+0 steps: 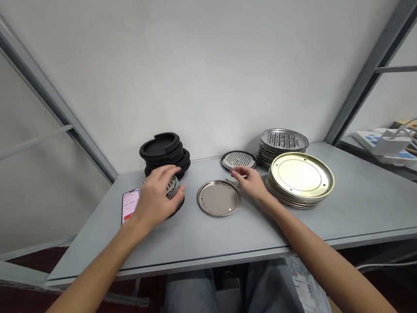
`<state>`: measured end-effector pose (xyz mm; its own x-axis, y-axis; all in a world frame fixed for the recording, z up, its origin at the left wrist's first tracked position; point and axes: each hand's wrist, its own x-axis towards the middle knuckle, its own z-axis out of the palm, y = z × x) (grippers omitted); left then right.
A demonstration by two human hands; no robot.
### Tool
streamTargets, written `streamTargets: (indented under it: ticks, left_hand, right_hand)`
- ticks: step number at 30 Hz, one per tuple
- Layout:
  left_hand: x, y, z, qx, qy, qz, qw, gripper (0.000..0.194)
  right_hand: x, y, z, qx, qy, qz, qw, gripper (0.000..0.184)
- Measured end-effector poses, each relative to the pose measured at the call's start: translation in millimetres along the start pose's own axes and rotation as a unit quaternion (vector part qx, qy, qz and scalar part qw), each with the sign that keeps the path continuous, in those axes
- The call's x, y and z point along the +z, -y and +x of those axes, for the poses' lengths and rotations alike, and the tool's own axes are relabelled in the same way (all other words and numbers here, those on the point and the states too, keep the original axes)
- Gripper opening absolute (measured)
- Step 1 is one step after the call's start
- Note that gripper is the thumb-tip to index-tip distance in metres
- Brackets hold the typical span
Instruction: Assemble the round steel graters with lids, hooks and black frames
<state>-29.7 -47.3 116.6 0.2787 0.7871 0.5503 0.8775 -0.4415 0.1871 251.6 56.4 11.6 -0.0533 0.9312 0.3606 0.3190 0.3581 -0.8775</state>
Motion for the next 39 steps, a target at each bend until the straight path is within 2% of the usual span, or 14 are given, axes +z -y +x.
streamTargets:
  ticks: [2,4,5,8,10,12,17,26,29,32,35,39]
  left_hand:
    - [18.8,-18,-6,0.083,0.080,-0.051,0.992,0.048]
    - [45.3,-28,-9,0.091,0.160,-0.063,0.981,0.071]
    - [60.1,-29,-10,0.073,0.191,-0.064,0.977,0.084]
    - [101.6,-24,-7,-0.036,0.255,-0.067,0.964,0.116]
    - [121.0,-17,-6,-0.081,0.260,-0.078,0.959,0.124]
    - [131.6,-12,-7,-0.082,0.237,-0.090,0.964,0.124]
    - [134.8,-9,-15,-0.036,0.168,-0.109,0.979,0.114]
    - [135.5,-12,-19,-0.060,0.111,-0.158,0.979,0.122]
    - [133.1,-14,-18,-0.049,0.066,-0.156,0.984,0.126]
    - [130.6,-15,-16,-0.032,0.017,-0.148,0.988,0.128]
    - [128.9,-15,-16,-0.010,-0.019,-0.132,0.991,0.132]
    - [126.1,-14,-17,0.040,-0.061,-0.117,0.990,0.131]
  right_hand:
    - [2,-8,-1,-0.081,-0.011,-0.134,0.988,0.026]
    - [4,-14,-2,-0.135,0.010,-0.215,0.967,0.026]
    - [4,-16,-3,-0.148,0.022,-0.241,0.959,0.026]
    - [4,-17,-5,-0.155,0.040,-0.298,0.941,0.027]
    - [2,-17,-5,-0.151,0.042,-0.321,0.934,0.026]
    - [1,-16,-4,-0.142,0.039,-0.331,0.932,0.025]
    - [0,-17,-3,-0.116,0.038,-0.321,0.939,0.022]
    - [2,-19,-3,-0.099,0.042,-0.295,0.949,0.016]
    - [2,-14,-3,-0.095,-0.009,-0.206,0.974,0.013]
    - [1,-5,-4,-0.064,-0.041,-0.035,0.997,0.021]
    - [-1,5,-6,-0.042,-0.018,0.115,0.992,0.028]
    - [-5,12,-7,-0.019,-0.016,0.179,0.984,0.034]
